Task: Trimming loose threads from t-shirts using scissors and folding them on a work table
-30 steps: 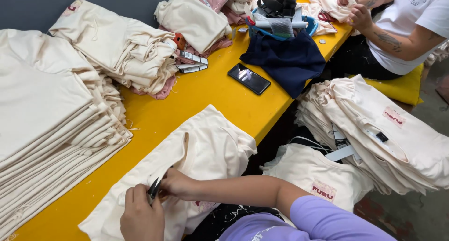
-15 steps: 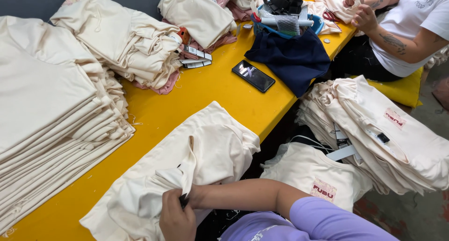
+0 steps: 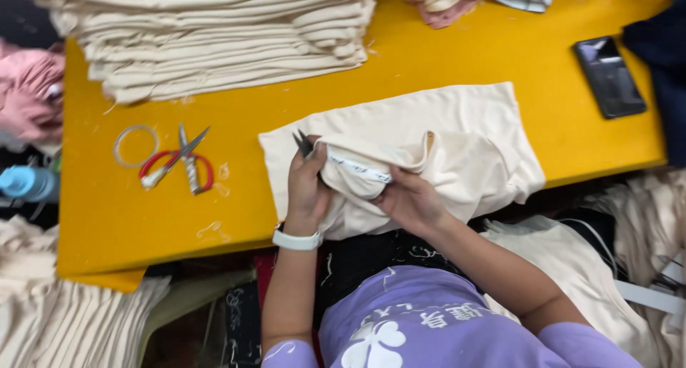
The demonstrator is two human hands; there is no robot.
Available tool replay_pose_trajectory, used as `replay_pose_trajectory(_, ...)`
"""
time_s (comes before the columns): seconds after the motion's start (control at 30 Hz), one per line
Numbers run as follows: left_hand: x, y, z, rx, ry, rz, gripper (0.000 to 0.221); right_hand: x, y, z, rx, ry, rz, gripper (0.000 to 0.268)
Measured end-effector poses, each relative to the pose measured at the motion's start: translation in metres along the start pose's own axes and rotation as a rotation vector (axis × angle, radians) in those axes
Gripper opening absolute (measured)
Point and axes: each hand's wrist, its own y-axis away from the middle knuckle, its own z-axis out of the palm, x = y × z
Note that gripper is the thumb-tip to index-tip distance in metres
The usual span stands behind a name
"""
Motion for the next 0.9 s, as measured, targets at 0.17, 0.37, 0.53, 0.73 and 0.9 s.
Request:
replay_pose_trajectory(0.17, -0.004, -0.014, -0.024, 0.014, 0.08, -0.006, 0.014, 0.007, 0.011, -0.02, 0.061, 0.054, -0.059, 0.02)
replay_pose_trajectory(0.37, -0.005, -0.007, -0.017, -0.013, 0.082, 0.02, 0.013, 0.001, 0.026, 0.01, 0.076, 0.16, -0.17, 0.017)
replay_pose_trajectory(0.53, -0.004, 0.001, -0.01, -0.063, 0.08, 0.029, 0.011, 0.006, 0.03, -0.006, 0.083, 0.23, -0.239, 0.015)
replay_pose_trajectory(0.73, -0.005, 0.002, -0.008, -0.092, 0.045, 0.063, 0.009, -0.033, 0.023, -0.063, 0.038, 1.072, -0.523, 0.018)
replay_pose_trajectory(0.9, 0.002, 0.005, 0.001, -0.107, -0.063, 0.053, 0.016, -0.131, 0.0, -0.065, 0.273, 1.806, -0.808, 0.043)
